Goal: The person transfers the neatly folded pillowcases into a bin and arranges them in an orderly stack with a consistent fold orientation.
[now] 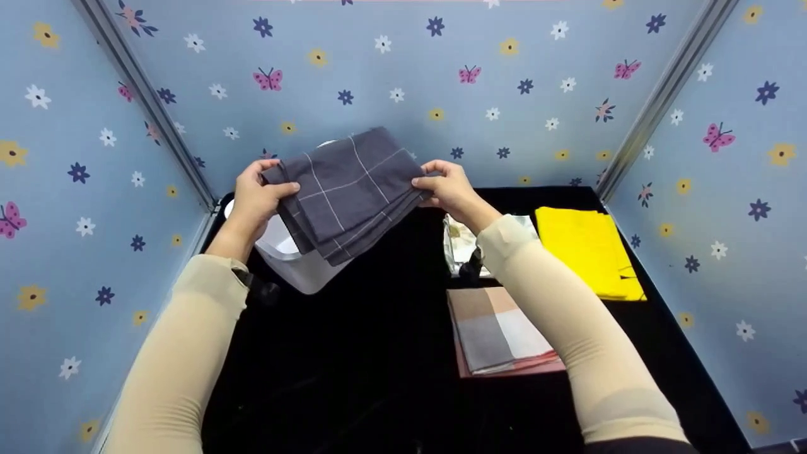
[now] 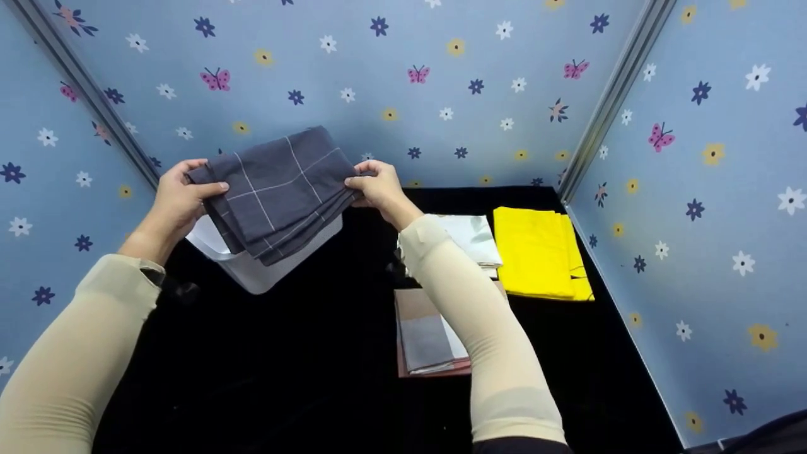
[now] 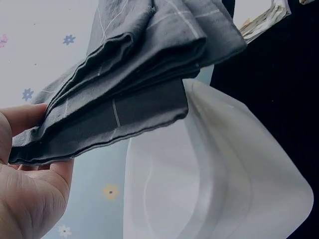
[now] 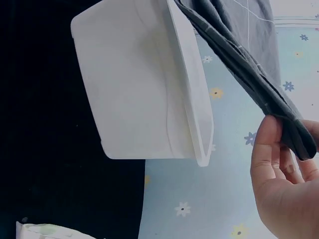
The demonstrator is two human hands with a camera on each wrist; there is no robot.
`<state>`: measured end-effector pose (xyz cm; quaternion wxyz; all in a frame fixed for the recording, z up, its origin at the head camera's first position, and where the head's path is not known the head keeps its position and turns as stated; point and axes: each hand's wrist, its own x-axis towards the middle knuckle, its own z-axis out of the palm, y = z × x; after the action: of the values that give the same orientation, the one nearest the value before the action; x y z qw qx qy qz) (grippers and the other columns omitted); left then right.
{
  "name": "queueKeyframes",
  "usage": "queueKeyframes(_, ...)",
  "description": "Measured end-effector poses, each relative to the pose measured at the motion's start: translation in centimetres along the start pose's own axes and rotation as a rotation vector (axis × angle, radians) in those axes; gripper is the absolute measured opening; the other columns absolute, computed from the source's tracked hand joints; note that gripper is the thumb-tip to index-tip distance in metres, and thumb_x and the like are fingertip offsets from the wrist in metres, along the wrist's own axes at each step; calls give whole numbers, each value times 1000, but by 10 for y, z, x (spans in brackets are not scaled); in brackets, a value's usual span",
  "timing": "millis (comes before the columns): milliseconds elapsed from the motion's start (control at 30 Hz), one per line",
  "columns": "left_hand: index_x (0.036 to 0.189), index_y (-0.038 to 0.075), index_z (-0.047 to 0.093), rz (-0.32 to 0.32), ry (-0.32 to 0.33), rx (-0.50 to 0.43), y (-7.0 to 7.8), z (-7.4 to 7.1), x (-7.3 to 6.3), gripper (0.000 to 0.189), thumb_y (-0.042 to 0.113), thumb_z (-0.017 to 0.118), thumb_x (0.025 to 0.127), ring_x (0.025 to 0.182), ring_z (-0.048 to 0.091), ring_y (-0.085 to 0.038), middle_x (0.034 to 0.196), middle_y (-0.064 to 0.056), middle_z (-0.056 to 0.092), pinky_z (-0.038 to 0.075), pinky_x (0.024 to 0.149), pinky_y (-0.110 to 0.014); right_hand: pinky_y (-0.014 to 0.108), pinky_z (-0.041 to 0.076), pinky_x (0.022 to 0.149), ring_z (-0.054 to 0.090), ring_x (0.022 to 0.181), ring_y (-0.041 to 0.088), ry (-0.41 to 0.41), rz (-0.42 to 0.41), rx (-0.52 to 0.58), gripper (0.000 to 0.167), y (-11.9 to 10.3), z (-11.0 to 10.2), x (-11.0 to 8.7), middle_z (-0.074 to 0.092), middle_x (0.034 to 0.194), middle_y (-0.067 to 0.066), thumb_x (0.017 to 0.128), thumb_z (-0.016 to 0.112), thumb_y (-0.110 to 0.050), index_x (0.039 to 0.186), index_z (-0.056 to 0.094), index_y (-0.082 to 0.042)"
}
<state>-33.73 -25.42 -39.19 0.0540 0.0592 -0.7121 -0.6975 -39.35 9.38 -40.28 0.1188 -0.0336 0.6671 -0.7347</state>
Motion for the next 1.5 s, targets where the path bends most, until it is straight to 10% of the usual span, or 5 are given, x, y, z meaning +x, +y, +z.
queueKeyframes(800,122,24,66,204,190,58,11,-40,7,46,-11,77,94,98,66,-9,111,11,67,59,82,-18,24,65,66,71,72,12,130,-112,11,13,3,63,39,70,94,2,104,71,6,102,72,-7)
queueKeyframes(1500,134,17,65,121,235,132,-22,-54,19,44,-6,76,98,103,62,-5,114,14,62,56,91,-21,20,61,65,66,76,10,153,-150,-68,13,40,79,51,69,93,1,101,70,11,107,73,0)
